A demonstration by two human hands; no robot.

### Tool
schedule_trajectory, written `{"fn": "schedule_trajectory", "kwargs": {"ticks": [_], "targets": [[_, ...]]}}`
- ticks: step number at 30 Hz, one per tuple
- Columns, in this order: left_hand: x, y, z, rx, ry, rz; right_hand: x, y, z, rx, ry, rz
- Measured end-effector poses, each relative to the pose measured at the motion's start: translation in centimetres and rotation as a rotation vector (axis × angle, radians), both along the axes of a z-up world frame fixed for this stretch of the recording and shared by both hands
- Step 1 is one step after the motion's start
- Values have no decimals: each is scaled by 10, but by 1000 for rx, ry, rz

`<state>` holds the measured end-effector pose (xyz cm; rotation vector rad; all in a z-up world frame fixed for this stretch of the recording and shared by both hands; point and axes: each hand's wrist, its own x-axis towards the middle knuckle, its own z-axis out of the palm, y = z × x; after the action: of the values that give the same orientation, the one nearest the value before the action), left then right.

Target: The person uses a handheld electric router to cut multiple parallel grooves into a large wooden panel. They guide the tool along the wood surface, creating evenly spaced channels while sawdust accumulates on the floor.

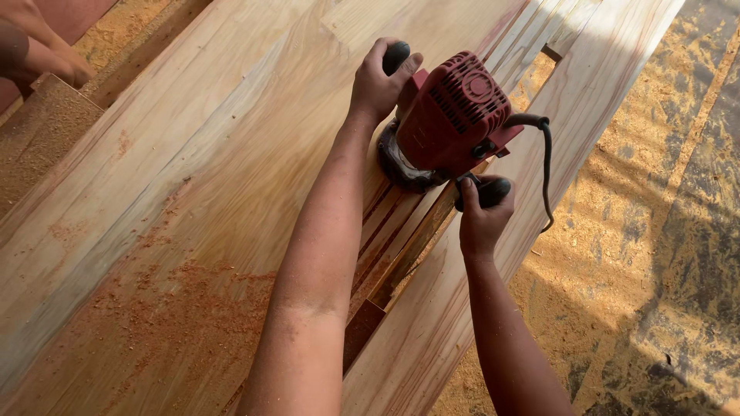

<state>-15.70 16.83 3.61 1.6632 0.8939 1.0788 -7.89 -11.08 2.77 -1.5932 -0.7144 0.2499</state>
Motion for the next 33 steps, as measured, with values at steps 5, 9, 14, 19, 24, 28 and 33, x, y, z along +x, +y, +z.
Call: {"fn": "schedule_trajectory", "kwargs": {"ticks": [5,9,14,19,24,28,33], "targets": [[5,7,-15,74,14,-15,0,9,-4,90,102,-31],[7,11,-30,211,-6,5,4,10,-12,157,44,-62],[13,15,-34,184,30,-14,2,8,-14,149,67,-64],[13,8,-37,164,2,25,-1,7,-12,205,102,-33],[9,4,-41,191,-84,8,-7,5,-12,240,117,-17],[4,0,-45,177,-58,5,-13,0,-12,256,136,-17],[-5,-5,-44,166,-25,-10,-24,-7,-10,221,111,-53]]}}
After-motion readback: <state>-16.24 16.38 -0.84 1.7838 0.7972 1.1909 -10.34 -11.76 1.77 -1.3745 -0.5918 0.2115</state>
